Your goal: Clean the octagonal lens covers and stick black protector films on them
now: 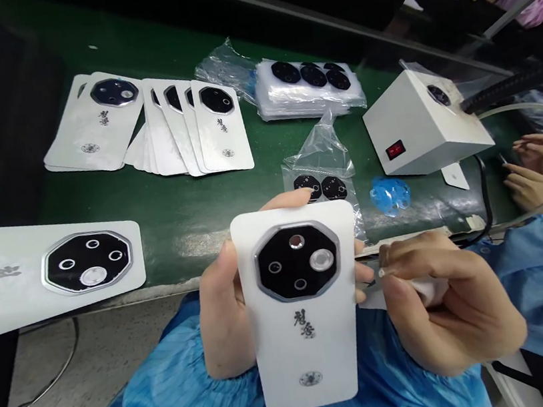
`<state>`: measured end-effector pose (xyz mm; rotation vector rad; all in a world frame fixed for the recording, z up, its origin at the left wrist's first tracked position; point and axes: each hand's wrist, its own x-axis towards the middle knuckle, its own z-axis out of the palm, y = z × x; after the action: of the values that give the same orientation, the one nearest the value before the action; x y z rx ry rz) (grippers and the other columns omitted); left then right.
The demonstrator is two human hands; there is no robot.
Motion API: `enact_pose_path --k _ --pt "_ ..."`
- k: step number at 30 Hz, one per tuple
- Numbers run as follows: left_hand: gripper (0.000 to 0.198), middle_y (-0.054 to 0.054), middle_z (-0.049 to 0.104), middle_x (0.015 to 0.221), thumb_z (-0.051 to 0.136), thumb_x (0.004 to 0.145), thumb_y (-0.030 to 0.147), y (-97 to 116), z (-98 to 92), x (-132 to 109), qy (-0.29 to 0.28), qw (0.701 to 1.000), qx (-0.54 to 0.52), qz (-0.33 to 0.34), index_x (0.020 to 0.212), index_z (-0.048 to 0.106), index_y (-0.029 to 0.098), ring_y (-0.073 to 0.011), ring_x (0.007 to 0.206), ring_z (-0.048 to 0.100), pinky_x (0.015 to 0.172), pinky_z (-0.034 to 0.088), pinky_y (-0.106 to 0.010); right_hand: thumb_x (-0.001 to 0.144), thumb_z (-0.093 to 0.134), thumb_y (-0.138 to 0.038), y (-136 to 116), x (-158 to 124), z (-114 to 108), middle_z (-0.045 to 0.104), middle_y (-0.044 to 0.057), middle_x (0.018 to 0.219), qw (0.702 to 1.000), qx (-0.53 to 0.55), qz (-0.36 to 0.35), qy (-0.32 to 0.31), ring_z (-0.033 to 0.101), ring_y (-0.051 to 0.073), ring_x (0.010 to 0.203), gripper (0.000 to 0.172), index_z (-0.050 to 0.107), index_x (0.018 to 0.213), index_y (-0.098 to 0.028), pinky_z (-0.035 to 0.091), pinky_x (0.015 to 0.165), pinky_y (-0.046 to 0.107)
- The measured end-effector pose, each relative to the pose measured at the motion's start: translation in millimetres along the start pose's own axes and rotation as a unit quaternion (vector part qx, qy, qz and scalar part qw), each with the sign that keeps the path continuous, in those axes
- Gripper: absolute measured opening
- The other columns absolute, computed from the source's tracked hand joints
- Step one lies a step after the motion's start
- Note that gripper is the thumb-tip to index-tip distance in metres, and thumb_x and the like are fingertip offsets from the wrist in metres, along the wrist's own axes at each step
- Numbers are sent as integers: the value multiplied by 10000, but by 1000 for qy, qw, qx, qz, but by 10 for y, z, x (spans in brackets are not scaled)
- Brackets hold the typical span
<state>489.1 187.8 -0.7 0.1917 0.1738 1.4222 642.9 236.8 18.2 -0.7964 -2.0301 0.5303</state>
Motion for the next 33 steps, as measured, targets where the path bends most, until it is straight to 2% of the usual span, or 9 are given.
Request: enact_pose_path --k 3,9,17,24,30,33 --pt "413 -88 678 1025 387 837 548 -4 30 -18 3 1000 -4 -12 1117 600 333 -251 942 636 825 455 -404 728 557 -41 -18 1 3 563 6 647 999 15 -38 16 537 151 544 203 571 864 -190 408 425 305" --pt "410 -96 676 995 375 830 523 -34 61 -24 5 1000 -15 -9 1105 602 322 -261 932 639 814 456 -409 733 538 -43 3 -3 1 567 -1 614 998 6 -65 4 529 147 503 207 569 871 -195 413 410 309" --pt "387 -76 679 974 405 824 510 -69 125 -27 28 999 -36 0 1111 581 319 -259 913 642 802 461 -393 710 564 -20 -74 -1 -20 572 -4 638 1000 23 -13 1 540 142 536 210 569 838 -186 412 436 295" --pt "372 -66 691 958 477 792 509 -67 149 -33 57 998 -30 -7 1102 579 332 -268 888 643 783 474 -402 727 557 -72 8 1 -1 565 -9 597 998 9 -61 21 510 145 477 181 574 846 -207 359 372 295" --pt "364 -68 698 939 485 803 473 -68 157 -18 54 997 -57 -18 1126 570 327 -261 893 654 774 478 -382 716 559 -24 -25 -9 -28 571 -5 641 999 30 -21 6 534 143 524 219 572 855 -193 389 415 296" --pt "453 -80 696 958 497 797 476 -74 141 -11 54 996 -61 -25 1226 499 329 -262 898 659 784 483 -389 717 564 -29 -20 -19 -28 563 -5 640 999 30 -37 12 530 135 522 200 567 847 -182 380 412 291"
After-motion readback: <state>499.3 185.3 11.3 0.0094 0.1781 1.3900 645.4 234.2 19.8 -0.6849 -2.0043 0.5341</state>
